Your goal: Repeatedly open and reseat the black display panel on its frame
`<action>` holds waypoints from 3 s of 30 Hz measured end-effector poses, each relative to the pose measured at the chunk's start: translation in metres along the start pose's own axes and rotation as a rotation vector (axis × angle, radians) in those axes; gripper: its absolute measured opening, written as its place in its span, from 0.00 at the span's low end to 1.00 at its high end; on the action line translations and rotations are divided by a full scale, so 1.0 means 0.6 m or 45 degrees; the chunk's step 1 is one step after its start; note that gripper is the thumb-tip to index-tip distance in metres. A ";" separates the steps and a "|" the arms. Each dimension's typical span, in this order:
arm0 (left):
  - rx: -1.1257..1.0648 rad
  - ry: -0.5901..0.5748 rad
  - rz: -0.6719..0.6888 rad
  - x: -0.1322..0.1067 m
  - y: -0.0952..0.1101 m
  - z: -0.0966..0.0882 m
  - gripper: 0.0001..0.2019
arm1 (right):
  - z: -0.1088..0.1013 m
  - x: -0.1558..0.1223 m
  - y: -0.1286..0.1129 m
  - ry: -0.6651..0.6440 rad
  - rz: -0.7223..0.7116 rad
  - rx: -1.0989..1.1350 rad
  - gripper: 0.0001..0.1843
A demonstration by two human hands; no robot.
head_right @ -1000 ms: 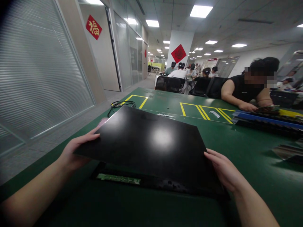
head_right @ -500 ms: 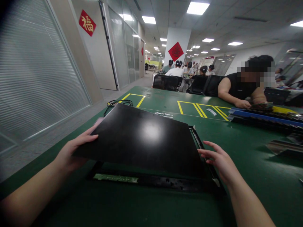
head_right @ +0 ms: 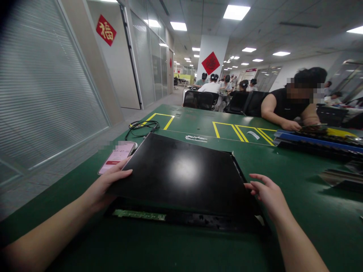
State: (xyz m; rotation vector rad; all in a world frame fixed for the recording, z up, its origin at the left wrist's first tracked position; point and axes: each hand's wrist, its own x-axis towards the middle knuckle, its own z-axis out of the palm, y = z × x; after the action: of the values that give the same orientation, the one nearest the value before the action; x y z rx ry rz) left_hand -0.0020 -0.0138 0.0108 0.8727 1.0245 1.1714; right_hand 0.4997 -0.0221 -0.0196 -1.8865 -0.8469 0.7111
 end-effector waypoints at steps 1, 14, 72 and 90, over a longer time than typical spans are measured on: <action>0.001 -0.008 -0.004 0.001 -0.001 0.000 0.53 | 0.000 0.000 0.000 0.008 -0.001 -0.009 0.23; -0.060 -0.032 -0.057 0.002 -0.004 0.011 0.52 | 0.001 -0.004 -0.010 0.039 -0.072 -0.351 0.20; -0.039 0.204 -0.142 0.003 -0.004 0.022 0.38 | -0.006 0.012 0.006 0.005 -0.278 -0.680 0.20; -0.020 0.194 -0.138 -0.001 -0.001 0.023 0.38 | -0.010 0.011 0.004 -0.058 -0.254 -0.696 0.21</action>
State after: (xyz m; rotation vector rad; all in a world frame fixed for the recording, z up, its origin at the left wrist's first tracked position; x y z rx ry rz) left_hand 0.0112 -0.0149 0.0149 0.7145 1.1706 1.1654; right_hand 0.5089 -0.0210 -0.0200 -2.2207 -1.3388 0.4236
